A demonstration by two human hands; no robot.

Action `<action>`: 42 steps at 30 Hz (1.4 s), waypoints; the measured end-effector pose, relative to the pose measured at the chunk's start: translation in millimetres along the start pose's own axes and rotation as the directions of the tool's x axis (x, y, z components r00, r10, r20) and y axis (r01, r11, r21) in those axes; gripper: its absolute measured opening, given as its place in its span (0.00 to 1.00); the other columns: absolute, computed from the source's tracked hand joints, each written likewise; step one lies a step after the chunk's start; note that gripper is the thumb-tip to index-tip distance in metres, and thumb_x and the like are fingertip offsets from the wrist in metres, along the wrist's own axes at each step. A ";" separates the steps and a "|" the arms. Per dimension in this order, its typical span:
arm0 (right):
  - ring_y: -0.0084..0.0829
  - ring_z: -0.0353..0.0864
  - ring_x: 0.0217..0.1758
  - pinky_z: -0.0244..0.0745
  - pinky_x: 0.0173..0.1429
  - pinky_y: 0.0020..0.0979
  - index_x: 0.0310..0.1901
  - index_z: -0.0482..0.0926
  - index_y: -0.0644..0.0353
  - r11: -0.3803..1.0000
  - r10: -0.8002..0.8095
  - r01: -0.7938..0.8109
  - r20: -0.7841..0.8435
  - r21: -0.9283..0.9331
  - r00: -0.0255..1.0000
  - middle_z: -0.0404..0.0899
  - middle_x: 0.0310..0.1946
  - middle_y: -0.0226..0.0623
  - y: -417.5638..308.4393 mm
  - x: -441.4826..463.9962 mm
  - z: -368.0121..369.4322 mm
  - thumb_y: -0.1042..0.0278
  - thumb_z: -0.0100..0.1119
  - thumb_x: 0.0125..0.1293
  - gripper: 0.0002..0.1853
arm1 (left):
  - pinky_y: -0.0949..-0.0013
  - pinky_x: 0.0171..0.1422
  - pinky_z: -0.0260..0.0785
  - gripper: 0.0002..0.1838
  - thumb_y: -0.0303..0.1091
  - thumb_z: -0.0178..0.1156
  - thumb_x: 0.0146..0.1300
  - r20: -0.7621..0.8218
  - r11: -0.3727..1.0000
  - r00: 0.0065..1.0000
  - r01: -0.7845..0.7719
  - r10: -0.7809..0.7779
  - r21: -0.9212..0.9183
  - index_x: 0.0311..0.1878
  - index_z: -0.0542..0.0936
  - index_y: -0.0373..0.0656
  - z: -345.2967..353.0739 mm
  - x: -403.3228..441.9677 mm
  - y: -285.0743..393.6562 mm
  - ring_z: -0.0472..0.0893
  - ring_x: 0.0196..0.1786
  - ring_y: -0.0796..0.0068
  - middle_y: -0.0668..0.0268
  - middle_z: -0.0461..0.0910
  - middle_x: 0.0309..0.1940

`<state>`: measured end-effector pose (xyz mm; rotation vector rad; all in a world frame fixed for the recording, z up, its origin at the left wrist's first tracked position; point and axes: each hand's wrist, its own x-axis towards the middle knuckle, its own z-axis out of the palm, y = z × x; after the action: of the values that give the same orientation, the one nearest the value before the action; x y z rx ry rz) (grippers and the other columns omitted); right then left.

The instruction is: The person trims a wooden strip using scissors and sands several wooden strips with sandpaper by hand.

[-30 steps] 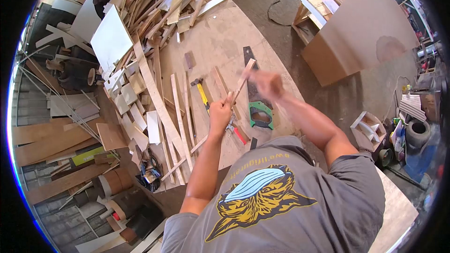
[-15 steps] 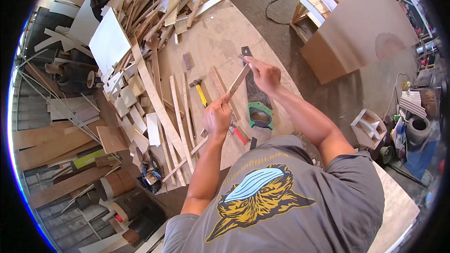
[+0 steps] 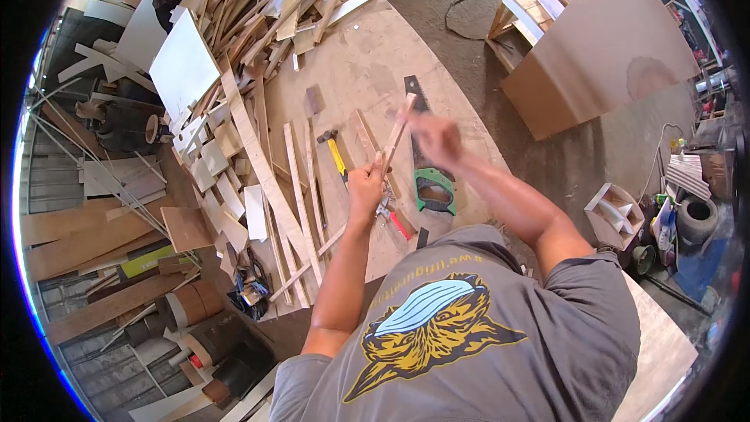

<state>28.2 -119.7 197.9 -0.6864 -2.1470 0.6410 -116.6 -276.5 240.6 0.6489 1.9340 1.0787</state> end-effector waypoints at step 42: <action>0.29 0.87 0.33 0.78 0.37 0.31 0.44 0.89 0.62 0.872 0.150 -0.162 0.064 0.461 0.987 0.89 0.32 0.40 -39.5 48.4 -80.4 0.69 0.68 0.66 0.09 | 0.64 0.26 0.51 0.35 0.64 0.47 0.76 0.129 0.903 0.895 -0.428 0.428 -0.027 0.24 0.66 0.39 -2.6 0.5 -26.1 0.58 0.25 0.80 0.73 0.58 0.18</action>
<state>54.9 -99.6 294.2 -0.5866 -1.8633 1.2112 -120.3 -290.5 218.7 1.1586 1.7169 1.2621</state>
